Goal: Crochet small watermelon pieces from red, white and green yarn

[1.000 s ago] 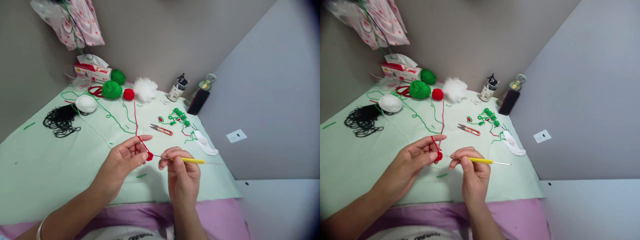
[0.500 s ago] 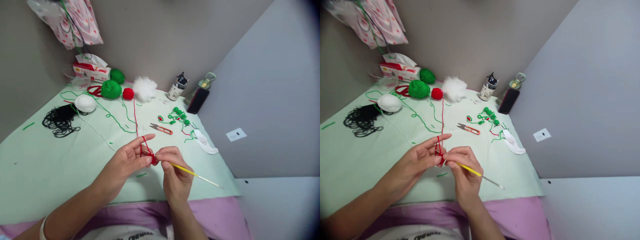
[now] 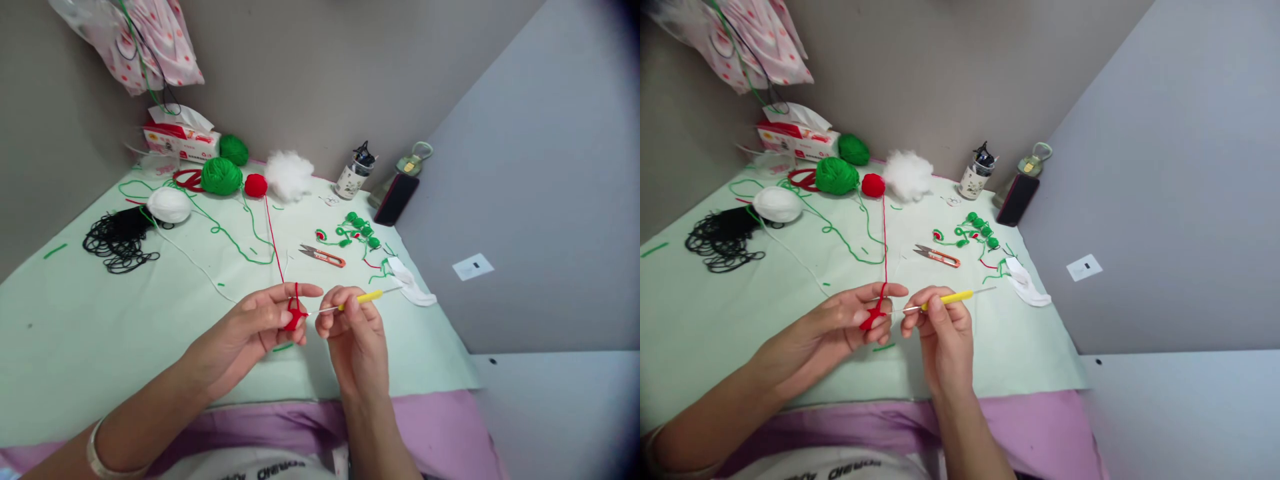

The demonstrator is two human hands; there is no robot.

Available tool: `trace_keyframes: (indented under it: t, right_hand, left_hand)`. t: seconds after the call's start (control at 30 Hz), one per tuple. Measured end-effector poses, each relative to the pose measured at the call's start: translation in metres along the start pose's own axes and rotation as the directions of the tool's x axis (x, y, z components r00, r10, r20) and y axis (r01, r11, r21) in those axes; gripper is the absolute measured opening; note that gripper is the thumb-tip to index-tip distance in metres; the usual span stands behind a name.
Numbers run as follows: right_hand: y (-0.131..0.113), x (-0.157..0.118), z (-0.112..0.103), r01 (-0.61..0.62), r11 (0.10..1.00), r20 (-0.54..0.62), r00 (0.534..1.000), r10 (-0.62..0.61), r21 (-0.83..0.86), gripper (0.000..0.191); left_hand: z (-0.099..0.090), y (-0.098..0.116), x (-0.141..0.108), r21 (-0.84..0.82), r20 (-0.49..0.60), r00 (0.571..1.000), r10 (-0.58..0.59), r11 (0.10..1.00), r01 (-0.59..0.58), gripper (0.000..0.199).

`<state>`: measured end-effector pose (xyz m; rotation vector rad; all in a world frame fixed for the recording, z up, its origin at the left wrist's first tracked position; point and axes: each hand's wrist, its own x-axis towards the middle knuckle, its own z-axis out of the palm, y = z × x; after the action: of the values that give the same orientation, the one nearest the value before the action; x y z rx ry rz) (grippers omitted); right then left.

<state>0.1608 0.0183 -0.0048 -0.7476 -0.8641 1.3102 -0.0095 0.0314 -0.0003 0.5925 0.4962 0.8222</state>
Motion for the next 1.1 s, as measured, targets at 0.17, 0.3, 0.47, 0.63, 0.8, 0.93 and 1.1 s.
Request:
trace_keyframes:
  t: [0.17,0.3,0.47,0.63,0.8,0.93,1.1]
  right_hand:
    - [0.008,-0.004,0.003,0.159,0.972,0.061,0.987,-0.150,-0.174,0.013]
    - [0.013,-0.009,0.004,0.305,0.853,0.082,0.951,-0.300,-0.423,0.012]
    - [0.009,-0.007,0.001,0.243,0.859,0.085,0.970,-0.230,-0.451,0.012]
    - [0.009,0.001,-0.001,0.027,0.979,-0.061,0.997,-0.040,-0.203,0.008]
    - [0.007,0.004,0.002,-0.038,0.989,-0.106,0.994,0.024,-0.140,0.010]
    - [0.006,0.004,0.002,-0.016,0.987,-0.076,0.997,0.004,-0.157,0.009]
    - [0.006,0.002,-0.001,0.049,0.963,-0.030,0.998,-0.059,-0.266,0.006]
  left_hand:
    - [0.010,-0.007,0.001,0.274,-0.214,0.954,0.209,0.950,-0.147,0.039]
    - [0.016,-0.010,0.002,0.376,-0.278,0.911,0.305,0.907,-0.189,0.041]
    - [0.015,-0.008,0.000,0.388,-0.270,0.912,0.309,0.902,-0.191,0.050]
    - [0.009,-0.005,-0.002,0.390,-0.194,0.953,0.234,0.909,-0.144,0.044]
    - [0.007,-0.003,0.002,0.414,-0.194,0.950,0.245,0.898,-0.147,0.041]
    - [0.010,-0.003,0.004,0.419,-0.193,0.948,0.253,0.895,-0.154,0.043]
    - [0.013,0.000,0.005,0.434,-0.197,0.937,0.289,0.883,-0.181,0.033]
